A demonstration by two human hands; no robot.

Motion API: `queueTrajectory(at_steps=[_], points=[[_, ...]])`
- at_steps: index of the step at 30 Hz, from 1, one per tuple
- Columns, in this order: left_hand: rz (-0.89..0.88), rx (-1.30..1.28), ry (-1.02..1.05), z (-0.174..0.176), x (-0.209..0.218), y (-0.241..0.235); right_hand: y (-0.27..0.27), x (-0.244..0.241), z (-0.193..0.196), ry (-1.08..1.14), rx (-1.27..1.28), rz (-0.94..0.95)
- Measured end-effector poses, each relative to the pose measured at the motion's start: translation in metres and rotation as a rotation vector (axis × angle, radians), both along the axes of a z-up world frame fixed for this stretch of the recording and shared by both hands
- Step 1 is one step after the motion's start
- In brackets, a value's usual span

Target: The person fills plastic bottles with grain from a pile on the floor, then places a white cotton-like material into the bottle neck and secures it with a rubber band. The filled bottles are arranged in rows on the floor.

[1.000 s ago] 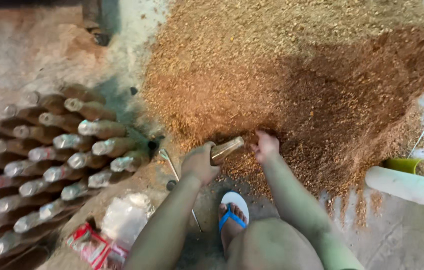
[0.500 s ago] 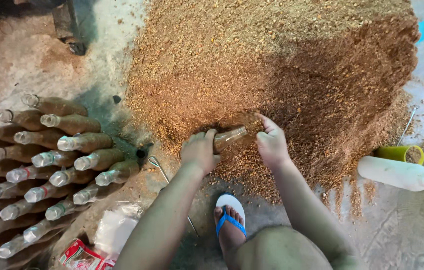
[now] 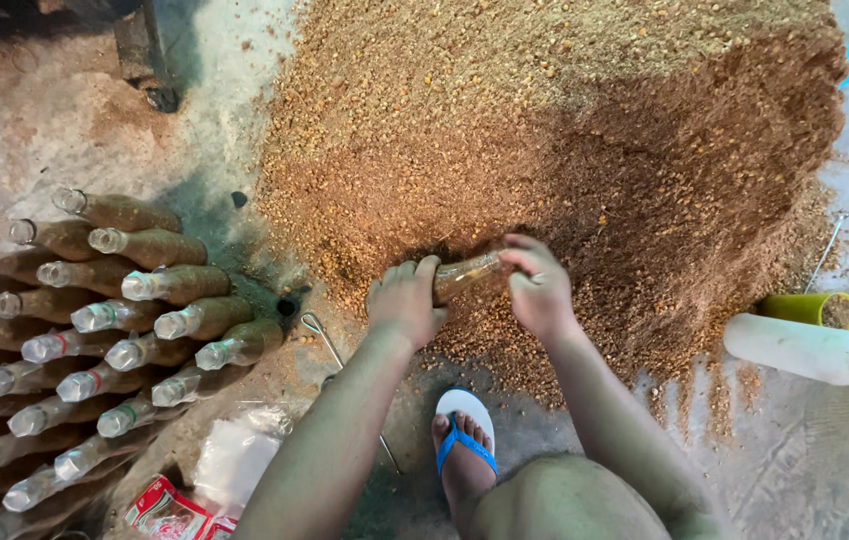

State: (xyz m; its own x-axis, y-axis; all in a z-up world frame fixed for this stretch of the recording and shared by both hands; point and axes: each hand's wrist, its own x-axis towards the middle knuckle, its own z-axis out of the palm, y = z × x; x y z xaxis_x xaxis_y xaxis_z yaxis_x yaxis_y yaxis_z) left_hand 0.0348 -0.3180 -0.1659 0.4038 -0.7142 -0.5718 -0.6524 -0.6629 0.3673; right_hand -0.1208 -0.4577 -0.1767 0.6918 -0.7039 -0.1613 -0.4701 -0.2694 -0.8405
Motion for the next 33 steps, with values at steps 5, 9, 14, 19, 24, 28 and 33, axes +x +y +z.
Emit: queueTrajectory(at_steps=[5, 9, 14, 19, 24, 28, 33], points=[[0.000, 0.019, -0.008, -0.010, -0.001, 0.002, 0.017, 0.001, -0.003, -0.151, 0.104, -0.172], [0.031, 0.019, -0.002, -0.027, 0.004, 0.007, 0.009, -0.015, -0.073, -0.001, 0.352, -0.568], [0.021, 0.036, -0.002, -0.017, 0.004, 0.008, -0.031, -0.002, -0.194, -0.039, 0.702, -0.844], [0.015, 0.046, -0.016, -0.027, 0.005, 0.003, -0.025, -0.007, -0.124, -0.425, 0.901, -0.711], [-0.011, 0.052, -0.020, -0.025, 0.004, 0.002, -0.002, 0.012, -0.018, -0.435, 0.782, -0.469], [0.000, 0.023, -0.040, -0.018, 0.004, -0.002, 0.006, 0.014, 0.022, -0.135, 0.298, -0.312], [0.009, -0.021, -0.015, -0.017, 0.001, 0.000, 0.000, 0.005, -0.017, 0.034, -0.019, -0.306]])
